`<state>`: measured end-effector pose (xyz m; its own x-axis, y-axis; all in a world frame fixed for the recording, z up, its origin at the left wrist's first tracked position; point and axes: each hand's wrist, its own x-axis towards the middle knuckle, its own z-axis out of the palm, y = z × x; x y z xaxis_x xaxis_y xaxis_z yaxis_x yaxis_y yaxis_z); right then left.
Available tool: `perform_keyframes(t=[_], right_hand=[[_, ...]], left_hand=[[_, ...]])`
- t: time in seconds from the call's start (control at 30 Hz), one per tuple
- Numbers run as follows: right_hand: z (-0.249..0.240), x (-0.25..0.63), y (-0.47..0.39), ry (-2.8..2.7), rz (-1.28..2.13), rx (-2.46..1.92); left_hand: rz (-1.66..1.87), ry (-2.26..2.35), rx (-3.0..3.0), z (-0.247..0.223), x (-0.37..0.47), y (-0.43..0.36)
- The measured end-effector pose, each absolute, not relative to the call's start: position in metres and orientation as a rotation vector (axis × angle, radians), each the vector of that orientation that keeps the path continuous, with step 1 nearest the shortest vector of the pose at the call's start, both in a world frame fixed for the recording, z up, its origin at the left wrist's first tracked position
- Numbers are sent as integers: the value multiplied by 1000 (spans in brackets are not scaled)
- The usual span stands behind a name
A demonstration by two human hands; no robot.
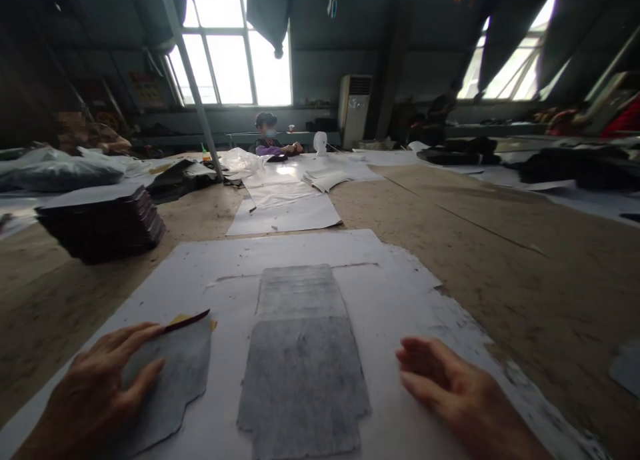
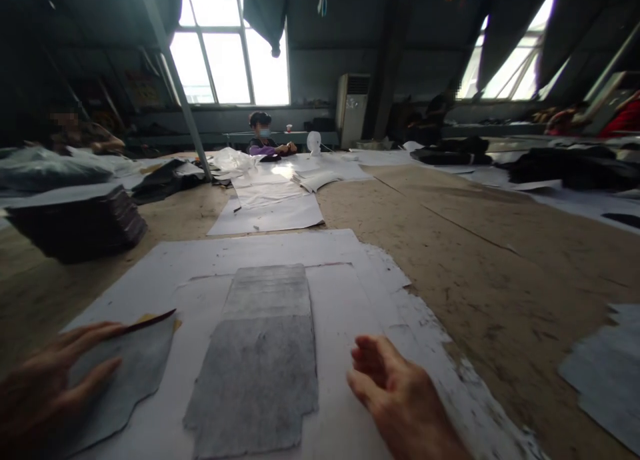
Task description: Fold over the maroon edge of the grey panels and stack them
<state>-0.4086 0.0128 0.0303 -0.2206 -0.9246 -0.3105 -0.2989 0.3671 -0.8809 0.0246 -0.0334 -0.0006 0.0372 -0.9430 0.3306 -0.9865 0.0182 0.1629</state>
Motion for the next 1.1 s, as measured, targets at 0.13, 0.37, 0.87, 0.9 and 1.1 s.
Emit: perform_keyframes(t=[0.13,0.37,0.87,0.9,1.1], right_hand=[[48,-366,-34,1621,-799,-1029],[57,-344,-68,1740,-504,-1000],[51,-312,-76,1551,-776,-900],[50,-310,-77,1527,-792,-860],[43,-307,-82,1403,-787,-801]], left_hand=[[132,-1954,1944,-22,37,-35],[197,-2013,1848,-24,27,-37],[127,-2010,1798,-20,29,-43],[113,-2027,1785,-18,28,-43],[53,-2036,1803,-13,33,-48]])
